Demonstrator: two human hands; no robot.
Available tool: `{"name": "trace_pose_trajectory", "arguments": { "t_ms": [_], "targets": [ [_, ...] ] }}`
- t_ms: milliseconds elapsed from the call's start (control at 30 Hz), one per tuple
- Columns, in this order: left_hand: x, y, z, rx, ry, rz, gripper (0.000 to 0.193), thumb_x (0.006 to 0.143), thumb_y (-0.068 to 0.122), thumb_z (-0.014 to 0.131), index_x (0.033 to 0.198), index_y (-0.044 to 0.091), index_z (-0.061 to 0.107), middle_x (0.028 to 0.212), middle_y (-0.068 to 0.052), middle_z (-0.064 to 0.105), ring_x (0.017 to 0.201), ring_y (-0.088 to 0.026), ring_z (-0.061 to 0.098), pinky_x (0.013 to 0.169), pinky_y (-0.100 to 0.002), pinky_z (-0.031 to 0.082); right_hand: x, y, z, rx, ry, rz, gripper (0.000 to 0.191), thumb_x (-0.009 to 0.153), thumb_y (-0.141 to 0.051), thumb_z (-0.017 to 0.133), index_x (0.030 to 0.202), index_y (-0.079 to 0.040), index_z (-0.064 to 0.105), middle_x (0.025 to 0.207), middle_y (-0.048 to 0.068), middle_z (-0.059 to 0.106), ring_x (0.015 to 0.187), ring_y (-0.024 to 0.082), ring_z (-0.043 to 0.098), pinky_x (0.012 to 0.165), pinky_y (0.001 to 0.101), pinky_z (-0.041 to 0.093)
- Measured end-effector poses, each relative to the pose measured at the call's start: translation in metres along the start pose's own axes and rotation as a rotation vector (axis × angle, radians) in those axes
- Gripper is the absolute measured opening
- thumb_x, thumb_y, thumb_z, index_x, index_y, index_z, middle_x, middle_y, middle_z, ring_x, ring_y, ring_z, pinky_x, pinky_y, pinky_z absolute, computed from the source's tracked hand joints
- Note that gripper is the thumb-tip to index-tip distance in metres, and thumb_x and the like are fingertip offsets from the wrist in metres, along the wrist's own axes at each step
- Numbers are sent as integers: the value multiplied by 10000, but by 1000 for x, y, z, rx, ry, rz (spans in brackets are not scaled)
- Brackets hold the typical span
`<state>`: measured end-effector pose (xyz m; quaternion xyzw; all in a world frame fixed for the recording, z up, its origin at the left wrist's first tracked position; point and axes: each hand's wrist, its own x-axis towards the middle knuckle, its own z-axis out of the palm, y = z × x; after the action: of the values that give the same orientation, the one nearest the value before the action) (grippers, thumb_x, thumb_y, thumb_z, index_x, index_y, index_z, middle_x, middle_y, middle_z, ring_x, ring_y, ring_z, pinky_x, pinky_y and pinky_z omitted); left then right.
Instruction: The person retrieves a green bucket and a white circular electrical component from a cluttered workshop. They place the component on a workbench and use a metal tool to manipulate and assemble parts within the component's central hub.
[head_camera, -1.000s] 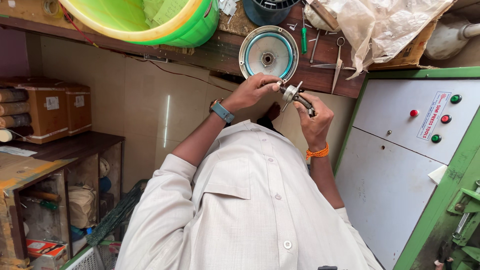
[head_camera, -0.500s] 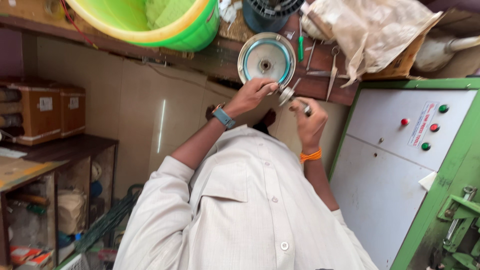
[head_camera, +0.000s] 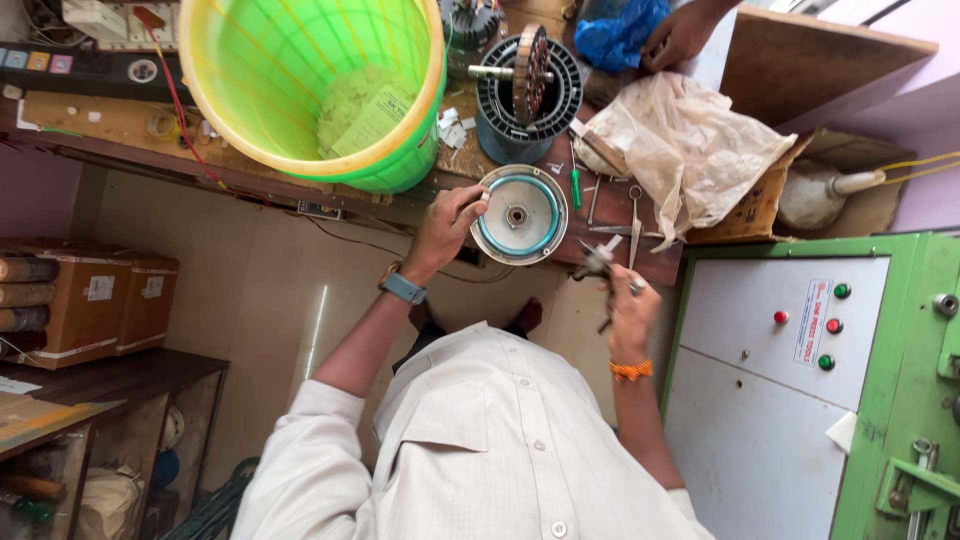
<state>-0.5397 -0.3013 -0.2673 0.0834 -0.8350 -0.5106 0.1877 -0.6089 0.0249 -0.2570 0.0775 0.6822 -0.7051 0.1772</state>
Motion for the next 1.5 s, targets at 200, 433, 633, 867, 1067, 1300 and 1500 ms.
{"name": "trace_pose_trajectory", "arguments": {
  "t_ms": [200,433,633,867,1067,1300,1500],
  "targets": [
    [-3,-43,-21,405,-49,-98,307,964,236,688,1211,54,695,1039,-135,679,1029,-360,545,938,-478,445,20,21,-51,93,97,74,160,990,-206,699,981,-47,684,776,39,681,483,7,355,429,198,252],
    [-6,-90,-10,666,4,-29,626,881,138,749,1449,64,497,1072,-143,663,1080,-402,530,913,-537,444,1,46,-64,134,130,78,184,996,-216,720,968,-42,670,790,60,677,482,20,362,434,205,268],
    [0,-72,-3,702,-7,21,880,818,75,735,1593,108,321,1004,-147,661,996,-403,554,926,-561,469,-32,45,-71,127,252,70,188,982,-232,730,967,-56,668,798,48,682,473,13,353,425,198,262],
    [-14,-85,10,560,24,69,654,1002,13,601,1586,205,376,1189,-188,697,959,-407,608,795,-495,510,-85,51,-105,185,358,16,175,1028,-224,738,1063,-67,669,860,41,690,550,22,501,446,181,314],
    [-15,-80,20,497,2,102,628,916,-55,688,1480,141,495,1345,-104,578,1214,-296,556,994,-426,512,-117,54,-115,221,411,-3,200,1058,-204,725,1026,-23,648,841,65,666,496,26,391,416,202,267],
    [-3,-60,51,740,5,381,445,764,-72,680,1110,203,737,1365,-60,558,1256,-268,492,965,-427,472,-142,64,-113,210,473,-3,226,1074,-206,729,998,-21,625,852,81,668,504,32,385,425,209,268],
    [-3,-34,61,398,-382,268,365,892,-60,646,1175,155,729,1159,-89,646,1080,-291,610,875,-428,510,-155,66,-105,215,493,-32,250,1038,-224,746,1037,7,650,849,71,670,501,22,370,432,198,259]
  ]
}}
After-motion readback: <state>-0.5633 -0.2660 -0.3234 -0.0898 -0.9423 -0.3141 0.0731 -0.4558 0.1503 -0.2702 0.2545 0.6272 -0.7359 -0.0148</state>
